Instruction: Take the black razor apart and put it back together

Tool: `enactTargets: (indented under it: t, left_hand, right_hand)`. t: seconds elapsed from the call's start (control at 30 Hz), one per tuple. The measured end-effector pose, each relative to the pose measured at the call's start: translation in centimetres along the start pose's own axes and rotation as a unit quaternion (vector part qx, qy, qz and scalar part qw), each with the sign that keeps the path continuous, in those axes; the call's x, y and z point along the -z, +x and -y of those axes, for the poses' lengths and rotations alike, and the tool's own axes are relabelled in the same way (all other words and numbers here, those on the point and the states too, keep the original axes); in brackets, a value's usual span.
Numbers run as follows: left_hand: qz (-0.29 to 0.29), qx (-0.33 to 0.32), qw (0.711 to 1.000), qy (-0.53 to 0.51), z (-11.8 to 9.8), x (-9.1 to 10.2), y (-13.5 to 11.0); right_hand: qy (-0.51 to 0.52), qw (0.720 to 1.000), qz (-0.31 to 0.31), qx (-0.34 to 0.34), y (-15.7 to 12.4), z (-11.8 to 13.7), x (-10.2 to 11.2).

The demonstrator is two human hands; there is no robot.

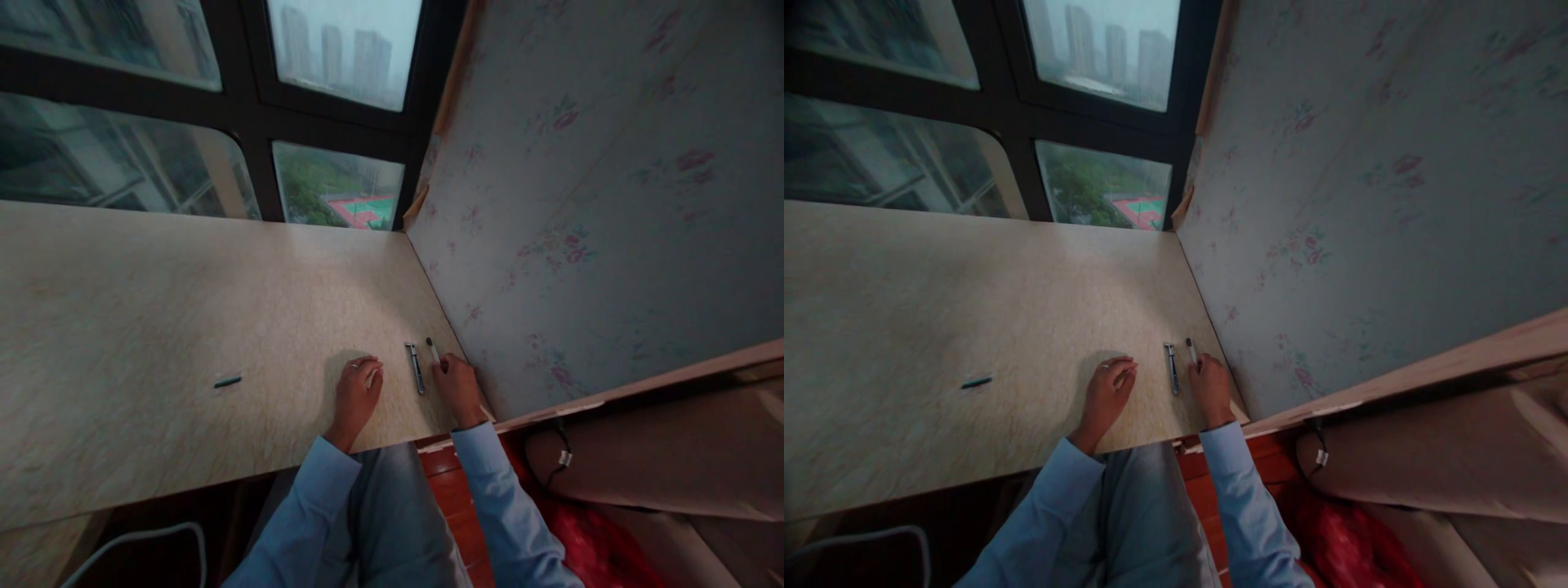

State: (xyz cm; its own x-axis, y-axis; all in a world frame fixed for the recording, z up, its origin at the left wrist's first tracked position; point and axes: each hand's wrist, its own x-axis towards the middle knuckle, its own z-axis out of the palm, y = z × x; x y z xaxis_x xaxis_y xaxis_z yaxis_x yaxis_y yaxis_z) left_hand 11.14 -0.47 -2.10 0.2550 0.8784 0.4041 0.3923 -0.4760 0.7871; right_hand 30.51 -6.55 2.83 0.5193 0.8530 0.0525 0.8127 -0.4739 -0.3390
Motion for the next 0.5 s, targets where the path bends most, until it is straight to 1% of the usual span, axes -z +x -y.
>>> enactTargets:
  t: [0.2, 0.37, 0.5]
  left_hand:
    - [0.003, -0.006, 1.0, 0.004, -0.24, 0.08, 0.03]
    - [0.004, -0.001, 1.0, 0.006, -0.31, 0.0, 0.04]
    - [0.01, -0.001, 1.0, 0.009, -0.28, -0.1, 0.04]
  right_hand:
    - [-0.065, 0.998, 0.009, 0.024, 0.38, -0.01, 0.07]
    - [-0.066, 0.997, 0.01, 0.041, 0.44, -0.38, 0.45]
    - [-0.074, 0.996, 0.023, 0.034, 0.36, -0.65, 0.9]
